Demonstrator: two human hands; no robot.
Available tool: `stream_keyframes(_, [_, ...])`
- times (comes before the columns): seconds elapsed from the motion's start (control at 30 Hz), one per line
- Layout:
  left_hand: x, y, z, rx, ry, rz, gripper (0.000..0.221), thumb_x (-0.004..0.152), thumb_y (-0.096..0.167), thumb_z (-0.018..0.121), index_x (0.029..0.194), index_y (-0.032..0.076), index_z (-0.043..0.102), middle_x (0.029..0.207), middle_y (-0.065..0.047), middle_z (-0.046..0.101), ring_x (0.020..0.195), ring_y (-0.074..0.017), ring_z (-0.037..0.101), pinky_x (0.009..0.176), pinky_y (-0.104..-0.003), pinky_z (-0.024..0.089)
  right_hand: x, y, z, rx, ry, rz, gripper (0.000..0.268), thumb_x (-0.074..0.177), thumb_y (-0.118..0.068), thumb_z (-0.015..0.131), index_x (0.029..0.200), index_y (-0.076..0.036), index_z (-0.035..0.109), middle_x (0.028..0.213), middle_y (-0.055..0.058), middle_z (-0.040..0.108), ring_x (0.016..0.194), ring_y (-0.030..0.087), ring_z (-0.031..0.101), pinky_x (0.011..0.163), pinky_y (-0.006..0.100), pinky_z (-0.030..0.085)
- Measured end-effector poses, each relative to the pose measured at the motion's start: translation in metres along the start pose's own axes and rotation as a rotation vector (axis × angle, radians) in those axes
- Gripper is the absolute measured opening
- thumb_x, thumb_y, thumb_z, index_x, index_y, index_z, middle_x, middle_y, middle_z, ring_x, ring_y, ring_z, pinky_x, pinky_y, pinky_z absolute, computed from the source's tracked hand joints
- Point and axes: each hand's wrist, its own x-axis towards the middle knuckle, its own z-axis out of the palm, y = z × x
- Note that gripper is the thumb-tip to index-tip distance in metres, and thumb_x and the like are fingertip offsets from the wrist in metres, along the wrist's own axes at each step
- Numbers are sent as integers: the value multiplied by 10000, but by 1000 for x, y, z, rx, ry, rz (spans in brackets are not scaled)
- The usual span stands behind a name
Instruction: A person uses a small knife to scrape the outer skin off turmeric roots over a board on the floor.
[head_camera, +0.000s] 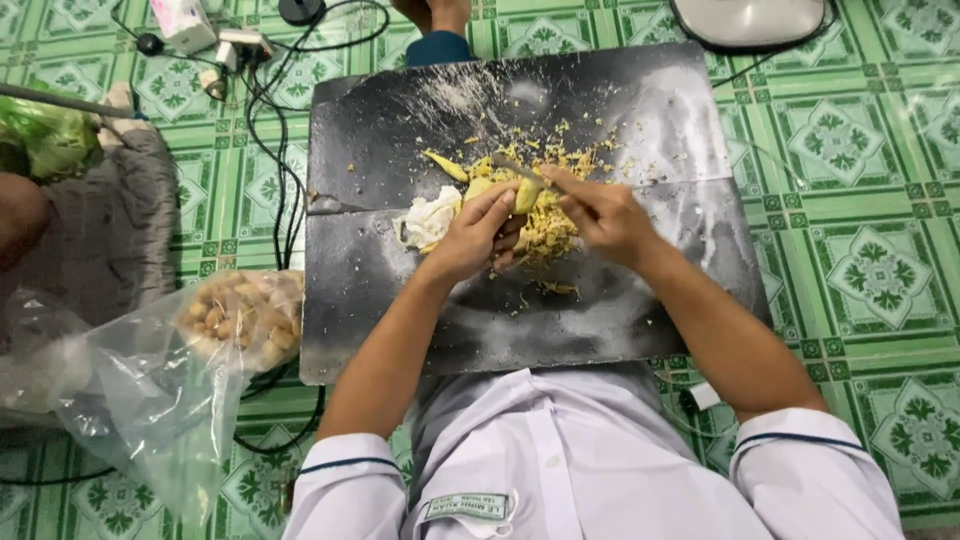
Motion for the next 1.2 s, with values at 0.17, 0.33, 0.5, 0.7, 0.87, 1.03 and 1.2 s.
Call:
stream_keyframes(0.17, [-5, 10, 10, 11, 15, -22, 273, 1164, 245, 363, 1011, 93, 531, 726, 57, 273, 516, -99, 356, 338, -275, 405, -4, 9, 5, 8, -9, 7, 511, 1088, -314, 566, 1552, -101, 593, 540, 141, 579, 431, 250, 555, 492, 372, 486])
stream_keyframes(0.33, [-1, -6, 0, -69, 62, -40, 244, 1158, 241, 400, 982, 108, 503, 725, 28, 311, 514, -99, 382, 333, -274, 406, -5, 2, 3, -62, -11, -6, 534, 1074, -282, 609, 1575, -101, 569, 609, 160, 631, 494, 300, 619, 501, 408, 505])
stream_keyframes(0.5, [-1, -5, -2, -23, 38, -21, 251, 1164, 276, 387, 1043, 106, 527, 721, 8, 342, 508, -107, 392, 335, -282, 418, -1, -3, 6, 8, -10, 20, 491, 1118, -278, 512, 1575, -106, 564, 597, 146, 628, 462, 270, 585, 486, 386, 495])
stream_keyframes(0.7, [0, -6, -2, -1, 28, 3, 324, 1174, 273, 370, 1323, 32, 529, 740, -23, 379, 532, -114, 397, 356, -283, 433, -7, 13, 9, 40, 33, 38, 455, 1107, -271, 553, 1521, -99, 633, 603, 150, 626, 463, 242, 564, 503, 368, 472])
stream_keyframes(0.87, [3, -13, -10, 51, 69, 18, 279, 1160, 242, 423, 1190, 17, 586, 710, -53, 448, 522, -128, 441, 344, -285, 453, -7, 9, 7, 16, -13, 27, 526, 1081, -305, 597, 1571, -114, 576, 580, 142, 590, 460, 247, 555, 515, 379, 485])
stream_keyframes(1.03, [-2, 2, 1, 84, 79, 33, 264, 1155, 221, 423, 1019, 49, 571, 725, -62, 475, 525, -134, 455, 349, -285, 448, -4, 2, 6, -21, -2, -5, 499, 1090, -263, 592, 1569, -124, 580, 601, 163, 607, 491, 303, 589, 527, 421, 496])
stream_keyframes(1.2, [-1, -1, -1, 82, 83, 37, 266, 1155, 215, 418, 982, 66, 554, 727, -62, 479, 526, -132, 460, 354, -278, 447, -3, -1, 3, -20, -31, 3, 482, 1099, -224, 569, 1568, -114, 572, 677, 167, 679, 526, 272, 622, 557, 392, 537])
